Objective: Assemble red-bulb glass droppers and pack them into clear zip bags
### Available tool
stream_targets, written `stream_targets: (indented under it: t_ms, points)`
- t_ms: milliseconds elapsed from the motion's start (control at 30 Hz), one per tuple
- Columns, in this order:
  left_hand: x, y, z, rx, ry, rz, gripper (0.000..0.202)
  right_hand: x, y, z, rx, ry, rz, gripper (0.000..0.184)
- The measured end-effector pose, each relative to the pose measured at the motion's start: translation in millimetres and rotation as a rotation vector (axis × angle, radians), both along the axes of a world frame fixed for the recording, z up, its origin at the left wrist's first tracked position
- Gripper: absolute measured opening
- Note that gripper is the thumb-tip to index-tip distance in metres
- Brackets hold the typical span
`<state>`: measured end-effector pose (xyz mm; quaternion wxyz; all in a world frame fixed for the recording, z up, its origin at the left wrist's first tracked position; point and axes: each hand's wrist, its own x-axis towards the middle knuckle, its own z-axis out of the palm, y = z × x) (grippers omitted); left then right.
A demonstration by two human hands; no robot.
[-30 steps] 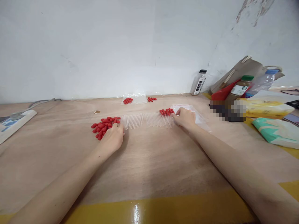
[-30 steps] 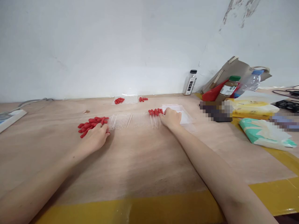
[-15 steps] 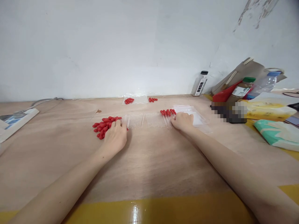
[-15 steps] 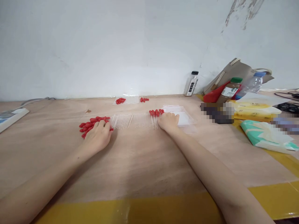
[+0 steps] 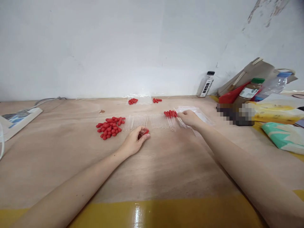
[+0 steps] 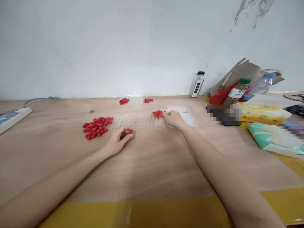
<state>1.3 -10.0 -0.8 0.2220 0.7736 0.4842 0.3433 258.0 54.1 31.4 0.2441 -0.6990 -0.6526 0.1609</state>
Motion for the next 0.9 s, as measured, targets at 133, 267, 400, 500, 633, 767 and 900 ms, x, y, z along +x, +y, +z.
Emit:
stream_targets:
  t_ms: [133,267,400,500,633,767,900]
  points:
    - [2,0,-0.1,0.011,0.043,-0.003,0.025,-12,-8,-5.5,0.209,0.248,0.154,0.021]
    - [2,0,1.2,-0.003,0.034,-0.009,0.025,-27,-17,-14.8,0.326,0.408,0.321,0.023]
    - [2,0,2.9,-0.005,0.028,-0.03,0.026,-34,-41,-21.7,0.386,0.276,0.559,0.025]
    - [1,0,2.5,-0.008,0.013,-0.037,0.027,-34,-60,-23.3,0.403,0.152,0.583,0.023]
    - [0,0,0.8,-0.019,0.01,-0.038,0.027,-33,-68,-23.5,0.394,0.098,0.524,0.023]
    - [-1,0,0.8,-0.013,-0.002,-0.051,0.025,-34,-63,-26.1,0.384,0.121,0.542,0.022]
    - [-1,0,2.6,-0.009,0.003,-0.056,0.025,-34,-61,-30.6,0.421,0.151,0.589,0.021]
